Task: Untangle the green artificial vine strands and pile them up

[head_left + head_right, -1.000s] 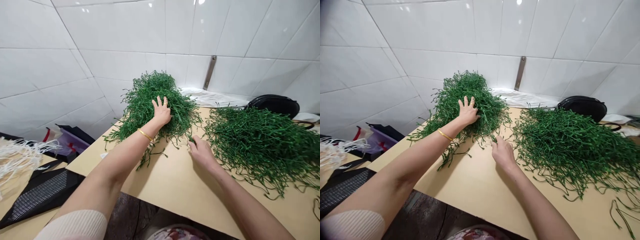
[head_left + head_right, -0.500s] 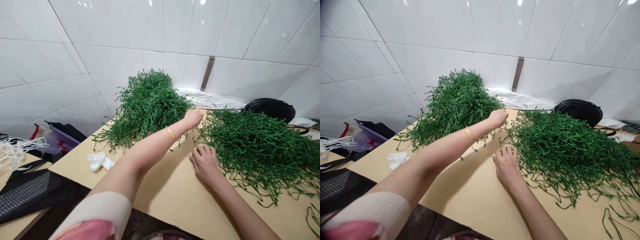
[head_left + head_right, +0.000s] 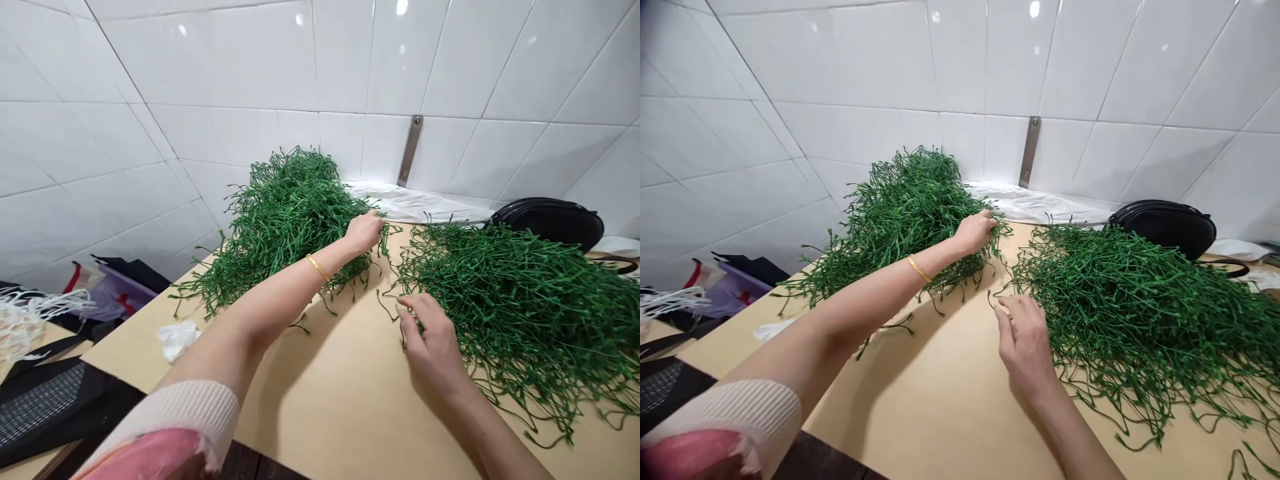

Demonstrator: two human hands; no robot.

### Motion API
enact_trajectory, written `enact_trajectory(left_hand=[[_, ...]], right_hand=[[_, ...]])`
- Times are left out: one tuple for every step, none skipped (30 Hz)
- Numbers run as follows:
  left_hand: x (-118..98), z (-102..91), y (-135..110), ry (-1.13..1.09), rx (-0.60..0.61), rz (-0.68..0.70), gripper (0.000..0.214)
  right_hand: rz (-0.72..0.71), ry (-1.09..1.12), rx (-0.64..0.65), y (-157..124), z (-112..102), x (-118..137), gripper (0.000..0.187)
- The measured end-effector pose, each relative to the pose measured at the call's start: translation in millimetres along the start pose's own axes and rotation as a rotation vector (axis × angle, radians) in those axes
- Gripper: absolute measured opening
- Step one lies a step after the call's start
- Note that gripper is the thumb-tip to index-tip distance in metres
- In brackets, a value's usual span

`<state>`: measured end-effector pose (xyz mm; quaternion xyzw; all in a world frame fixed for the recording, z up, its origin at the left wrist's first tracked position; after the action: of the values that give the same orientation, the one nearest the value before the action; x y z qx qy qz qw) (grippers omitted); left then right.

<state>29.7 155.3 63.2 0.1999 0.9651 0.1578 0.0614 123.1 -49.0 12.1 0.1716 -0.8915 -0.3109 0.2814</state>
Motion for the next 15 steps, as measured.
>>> enact_trajectory(left_hand=[[3, -6.0, -7, 0.002, -0.024, 0.038, 0.034], [5, -11.4, -14, 0.008, -0.039, 0.072, 0.032], [6, -16.0, -21, 0.015, -0.045, 0.100, 0.031], [6, -19.9, -28, 0.020, -0.047, 0.126, 0.030], [6, -23.0, -35, 0.019, -0.049, 0.152, 0.030], [5, -25.4, -41, 0.009, -0.050, 0.178, 0.029], [4, -27.2, -46, -0.012, -0.048, 0.200, 0.029], [3, -28.6, -51, -0.043, -0.043, 0.217, 0.028], [3, -29.8, -55, -0.079, -0.037, 0.233, 0.028], [4, -31.2, -60, -0.119, -0.035, 0.248, 0.028], [6, -32.8, -64, -0.157, -0.042, 0.269, 0.029], [10, -34.7, -68, -0.181, -0.062, 0.297, 0.031], [15, -36.6, -71, -0.187, -0.101, 0.324, 0.036], [23, -38.3, -74, -0.174, -0.154, 0.339, 0.046], [31, -39.1, -76, -0.142, -0.208, 0.338, 0.059]], right_hand=[[0.023, 0.031, -0.038, 6, -3, -1, 0.020], [0.041, 0.050, -0.076, 13, -5, -2, 0.021], [0.057, 0.056, -0.118, 22, -6, -3, 0.023], [0.065, 0.053, -0.151, 31, -6, -5, 0.026], [0.071, 0.053, -0.181, 42, -5, -6, 0.030], [0.089, 0.068, -0.195, 52, -2, -8, 0.035], [0.113, 0.103, -0.194, 61, 2, -9, 0.040], [0.141, 0.149, -0.175, 70, 8, -10, 0.044], [0.166, 0.190, -0.148, 76, 14, -11, 0.043], [0.179, 0.212, -0.128, 81, 19, -12, 0.037], [0.186, 0.217, -0.121, 84, 24, -13, 0.031], [0.188, 0.211, -0.129, 85, 27, -14, 0.027], [0.188, 0.198, -0.152, 84, 28, -15, 0.027], [0.191, 0.186, -0.189, 83, 27, -16, 0.029], [0.197, 0.178, -0.227, 81, 25, -17, 0.030]])
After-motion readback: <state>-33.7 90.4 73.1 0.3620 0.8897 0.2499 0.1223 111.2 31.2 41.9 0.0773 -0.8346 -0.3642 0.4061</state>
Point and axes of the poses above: each hand's wrist, its own y-axis towards the middle knuckle, its own z-axis out of the palm, x = y × z, the point moved 1 cm from there along y, towards the middle knuckle, and after that the axes turned 14 degrees about -z, right-handed, at the moved point
